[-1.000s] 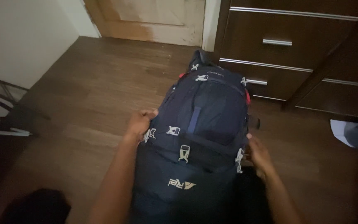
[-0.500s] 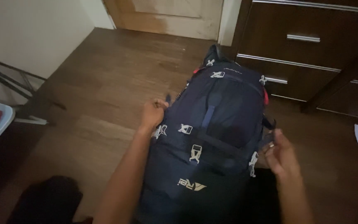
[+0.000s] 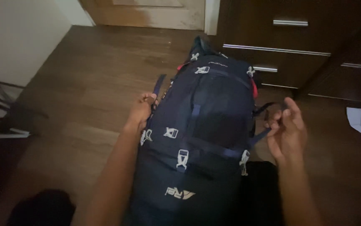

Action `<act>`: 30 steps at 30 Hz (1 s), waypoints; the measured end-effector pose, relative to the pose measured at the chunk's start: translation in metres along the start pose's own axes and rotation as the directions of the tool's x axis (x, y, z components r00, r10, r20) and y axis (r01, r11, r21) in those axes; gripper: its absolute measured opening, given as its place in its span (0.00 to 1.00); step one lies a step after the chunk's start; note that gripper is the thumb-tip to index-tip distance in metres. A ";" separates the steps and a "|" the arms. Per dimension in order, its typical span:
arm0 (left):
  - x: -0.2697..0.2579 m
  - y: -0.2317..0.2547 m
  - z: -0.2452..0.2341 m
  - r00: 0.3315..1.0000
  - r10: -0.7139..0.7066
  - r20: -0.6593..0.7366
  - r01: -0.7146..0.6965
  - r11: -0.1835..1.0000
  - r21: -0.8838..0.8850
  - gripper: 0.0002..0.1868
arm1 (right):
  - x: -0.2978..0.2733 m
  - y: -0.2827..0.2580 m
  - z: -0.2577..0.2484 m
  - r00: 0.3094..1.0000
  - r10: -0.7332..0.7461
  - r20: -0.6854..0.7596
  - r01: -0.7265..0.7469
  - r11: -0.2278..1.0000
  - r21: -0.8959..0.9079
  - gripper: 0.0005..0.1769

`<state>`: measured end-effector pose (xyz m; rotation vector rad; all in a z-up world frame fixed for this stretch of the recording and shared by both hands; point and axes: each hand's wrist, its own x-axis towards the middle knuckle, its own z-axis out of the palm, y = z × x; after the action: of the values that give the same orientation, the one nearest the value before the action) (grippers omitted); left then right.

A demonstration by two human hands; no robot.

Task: The person packs a backpack by securing various straps and buckles on the exterior, placing folded clothes into the main compartment, and organizing toiletries inside a smaller zippered pouch which is then placed in the bag.

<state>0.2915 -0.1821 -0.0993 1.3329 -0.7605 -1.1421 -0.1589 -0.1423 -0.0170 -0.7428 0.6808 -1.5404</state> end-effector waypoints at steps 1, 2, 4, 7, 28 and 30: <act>-0.009 0.017 0.009 1.000 0.000 0.005 0.000 1.000 0.001 0.06 | 0.008 0.004 -0.007 1.000 -0.004 -0.003 0.004 1.000 0.000 0.19; -0.019 0.034 0.017 1.000 -0.004 -0.021 0.006 0.995 0.096 0.07 | 0.016 0.008 -0.013 0.996 0.034 -0.088 -0.036 0.999 -0.028 0.19; -0.021 0.041 0.020 0.998 -0.016 -0.055 0.026 0.981 0.190 0.08 | 0.023 0.012 -0.017 0.981 0.081 -0.173 -0.092 0.994 -0.053 0.19; 0.000 0.031 0.018 0.997 0.026 -0.067 -0.012 0.980 0.200 0.07 | 0.023 0.007 0.001 0.992 0.035 -0.125 -0.039 0.999 -0.030 0.17; 0.007 0.046 0.031 0.933 -0.341 -0.113 0.359 0.905 0.230 0.17 | 0.096 0.073 -0.007 0.929 -0.271 -0.253 0.098 0.839 -0.535 0.30; -0.037 0.093 0.057 0.936 -0.292 -0.198 0.345 0.874 0.341 0.23 | 0.120 0.105 -0.026 0.938 -0.331 -0.103 0.268 0.882 -0.388 0.31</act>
<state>0.2452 -0.1784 0.0063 1.8958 -0.6888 -1.1806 -0.1212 -0.2718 -0.1068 -1.0489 1.0381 -1.7955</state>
